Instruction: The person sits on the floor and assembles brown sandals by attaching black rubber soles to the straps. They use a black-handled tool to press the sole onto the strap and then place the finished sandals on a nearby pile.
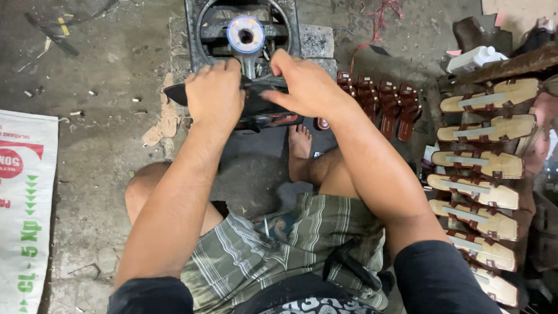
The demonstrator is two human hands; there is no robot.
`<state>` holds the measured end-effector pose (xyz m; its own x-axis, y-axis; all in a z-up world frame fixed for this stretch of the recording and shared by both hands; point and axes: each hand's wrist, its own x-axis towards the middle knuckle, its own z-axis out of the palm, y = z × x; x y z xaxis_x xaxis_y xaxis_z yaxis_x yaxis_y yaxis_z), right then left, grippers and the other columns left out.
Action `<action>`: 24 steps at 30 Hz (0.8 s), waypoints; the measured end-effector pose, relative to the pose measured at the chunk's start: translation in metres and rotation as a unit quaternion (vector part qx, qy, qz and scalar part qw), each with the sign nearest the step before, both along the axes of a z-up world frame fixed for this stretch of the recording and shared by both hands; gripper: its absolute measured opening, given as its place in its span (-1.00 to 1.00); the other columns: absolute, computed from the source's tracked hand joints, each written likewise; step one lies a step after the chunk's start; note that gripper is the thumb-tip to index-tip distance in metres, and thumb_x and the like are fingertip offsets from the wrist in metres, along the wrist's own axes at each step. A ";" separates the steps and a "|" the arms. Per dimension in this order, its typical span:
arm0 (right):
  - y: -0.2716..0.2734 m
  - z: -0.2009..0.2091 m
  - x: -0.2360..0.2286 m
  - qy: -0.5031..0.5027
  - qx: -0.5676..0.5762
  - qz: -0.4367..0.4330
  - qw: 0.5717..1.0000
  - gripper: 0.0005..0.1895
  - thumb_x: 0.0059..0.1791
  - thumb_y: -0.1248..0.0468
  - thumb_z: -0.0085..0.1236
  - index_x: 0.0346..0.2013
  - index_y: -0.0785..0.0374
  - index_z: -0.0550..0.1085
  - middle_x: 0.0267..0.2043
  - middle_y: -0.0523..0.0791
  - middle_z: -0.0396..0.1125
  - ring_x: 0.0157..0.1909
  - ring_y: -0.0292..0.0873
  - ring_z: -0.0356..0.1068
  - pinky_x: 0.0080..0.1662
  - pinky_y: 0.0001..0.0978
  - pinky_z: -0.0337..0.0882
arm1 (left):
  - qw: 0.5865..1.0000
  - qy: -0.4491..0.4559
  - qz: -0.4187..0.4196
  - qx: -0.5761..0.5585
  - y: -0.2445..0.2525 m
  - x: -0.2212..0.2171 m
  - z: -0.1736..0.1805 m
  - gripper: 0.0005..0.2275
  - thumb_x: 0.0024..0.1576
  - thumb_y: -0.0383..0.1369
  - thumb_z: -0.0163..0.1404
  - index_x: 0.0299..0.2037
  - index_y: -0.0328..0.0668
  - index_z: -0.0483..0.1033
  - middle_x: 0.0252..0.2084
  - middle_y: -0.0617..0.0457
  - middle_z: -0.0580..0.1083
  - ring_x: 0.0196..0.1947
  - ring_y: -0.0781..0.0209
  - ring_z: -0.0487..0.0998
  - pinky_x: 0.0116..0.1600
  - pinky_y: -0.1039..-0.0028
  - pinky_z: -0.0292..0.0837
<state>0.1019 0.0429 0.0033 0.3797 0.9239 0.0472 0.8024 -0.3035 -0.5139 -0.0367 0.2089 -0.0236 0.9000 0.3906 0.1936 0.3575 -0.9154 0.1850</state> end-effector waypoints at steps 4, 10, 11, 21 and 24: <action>-0.006 0.000 -0.004 0.024 0.043 -0.027 0.998 -0.53 0.08 0.01 0.31 -0.02 0.23 0.28 -0.23 0.04 0.42 -0.15 0.24 0.44 -0.15 0.07 0.38 | 0.998 -0.037 0.037 0.031 0.000 0.008 0.003 -0.68 -0.05 -0.40 0.26 -0.11 -0.12 0.47 -0.07 0.03 0.51 0.00 -0.04 0.50 -0.02 0.09 0.37; 0.002 -0.025 0.035 -0.020 0.173 -0.083 0.981 -0.41 -0.11 0.13 0.50 0.00 0.22 0.30 -0.10 0.07 0.42 -0.01 0.22 0.44 -0.03 -0.01 0.42 | 0.977 -0.200 -0.014 -0.069 0.019 0.015 0.006 -0.41 -0.16 -0.32 0.39 0.12 -0.08 0.46 0.15 0.00 0.37 0.16 -0.06 0.36 0.21 0.09 0.16; 0.005 -0.031 0.046 -0.024 0.175 -0.096 0.980 -0.40 -0.12 0.14 0.52 -0.01 0.22 0.29 -0.09 0.06 0.41 0.00 0.22 0.42 -0.01 -0.01 0.41 | 0.978 -0.193 0.008 -0.081 0.024 0.016 0.005 -0.41 -0.13 -0.32 0.39 0.14 -0.06 0.45 0.17 0.00 0.36 0.17 -0.06 0.36 0.21 0.09 0.17; 0.010 -0.066 0.087 -0.022 0.207 -0.119 0.971 -0.35 -0.16 0.23 0.59 -0.01 0.23 0.27 -0.03 0.03 0.39 0.09 0.14 0.41 0.09 -0.08 0.40 | 0.965 -0.132 0.016 -0.225 0.044 0.024 -0.017 -0.44 -0.05 -0.45 0.34 0.20 -0.08 0.43 0.35 -0.04 0.32 0.32 -0.14 0.36 0.34 0.17 0.32; -0.002 -0.049 0.082 0.041 0.199 -0.071 0.976 -0.33 -0.16 0.28 0.58 0.02 0.24 0.26 0.06 -0.01 0.43 0.18 0.05 0.45 0.19 -0.14 0.41 | 0.970 -0.140 -0.091 -0.177 0.043 0.027 -0.012 -0.51 -0.17 -0.43 0.42 -0.04 -0.15 0.47 0.44 -0.13 0.24 0.40 -0.22 0.28 0.40 0.18 0.26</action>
